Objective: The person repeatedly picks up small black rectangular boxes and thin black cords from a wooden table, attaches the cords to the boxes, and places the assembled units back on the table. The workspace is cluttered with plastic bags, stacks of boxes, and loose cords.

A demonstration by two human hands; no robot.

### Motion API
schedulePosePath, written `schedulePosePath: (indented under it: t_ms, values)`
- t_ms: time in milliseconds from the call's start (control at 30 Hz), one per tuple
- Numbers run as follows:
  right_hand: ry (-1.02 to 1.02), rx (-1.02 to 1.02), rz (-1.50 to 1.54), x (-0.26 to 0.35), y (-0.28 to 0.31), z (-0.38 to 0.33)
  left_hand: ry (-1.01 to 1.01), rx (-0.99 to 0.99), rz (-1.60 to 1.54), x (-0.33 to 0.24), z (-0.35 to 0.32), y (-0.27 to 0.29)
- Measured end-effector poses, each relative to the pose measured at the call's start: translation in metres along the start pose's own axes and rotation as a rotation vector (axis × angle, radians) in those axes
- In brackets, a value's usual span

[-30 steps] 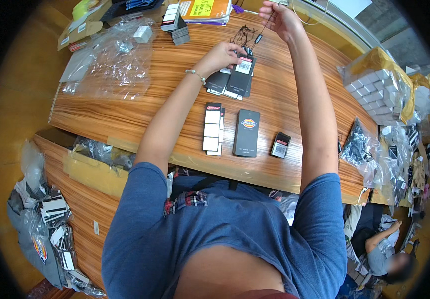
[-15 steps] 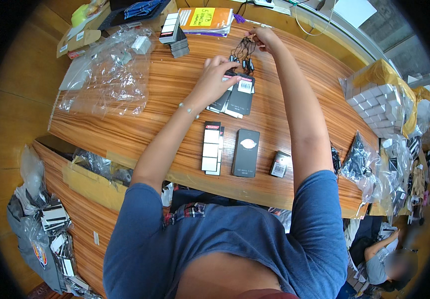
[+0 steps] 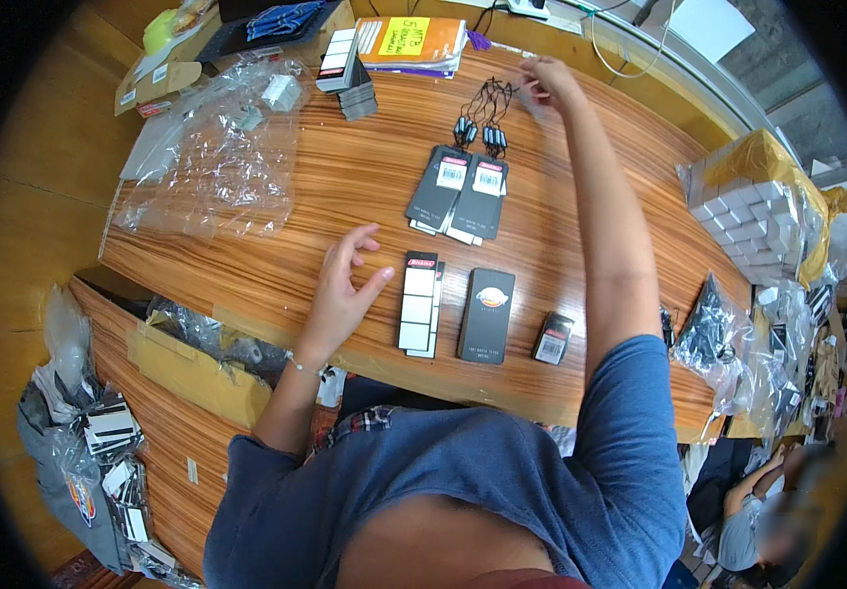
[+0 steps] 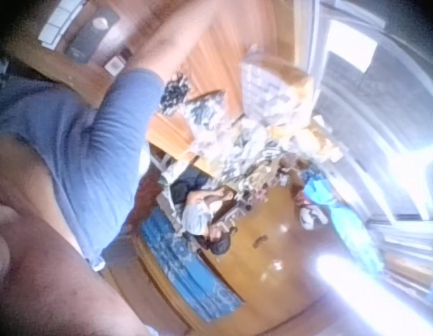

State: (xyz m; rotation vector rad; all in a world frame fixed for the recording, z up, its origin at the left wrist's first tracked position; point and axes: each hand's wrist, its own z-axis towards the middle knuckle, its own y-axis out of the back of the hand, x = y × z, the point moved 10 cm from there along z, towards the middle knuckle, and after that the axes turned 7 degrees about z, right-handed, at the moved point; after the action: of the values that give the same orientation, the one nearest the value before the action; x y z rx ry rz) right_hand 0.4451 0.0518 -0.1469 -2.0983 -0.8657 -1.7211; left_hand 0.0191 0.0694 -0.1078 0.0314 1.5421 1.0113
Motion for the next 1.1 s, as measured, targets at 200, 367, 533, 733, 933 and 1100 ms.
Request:
schedulePosePath:
  t_ms: [200, 367, 533, 733, 933, 1100]
  values:
    - [0.367, 0.202, -0.170, 0.055, 0.016, -0.177, -0.359, 0.192, 0.164, -0.063, 0.003, -0.028]
    - [0.193, 0.199, -0.477, -0.017, 0.031, -0.320, -0.434, 0.317, 0.382, -0.092, 0.007, -0.079]
    - [0.338, 0.019, -0.744, -0.053, 0.040, -0.373, -0.376, 0.296, 0.421, -0.080, 0.017, -0.099]
    - [0.456, -0.154, -0.616, -0.063, 0.057, -0.386, -0.494, 0.143, 0.336, -0.105, 0.006, -0.088]
    - [0.220, -0.194, -0.321, -0.091, 0.078, -0.377, 0.051, 0.425, -0.458, -0.060, -0.004, -0.113]
    - [0.333, -0.099, 0.218, -0.068, 0.055, -0.401, 0.101, 0.391, -0.547, -0.074, -0.021, -0.115]
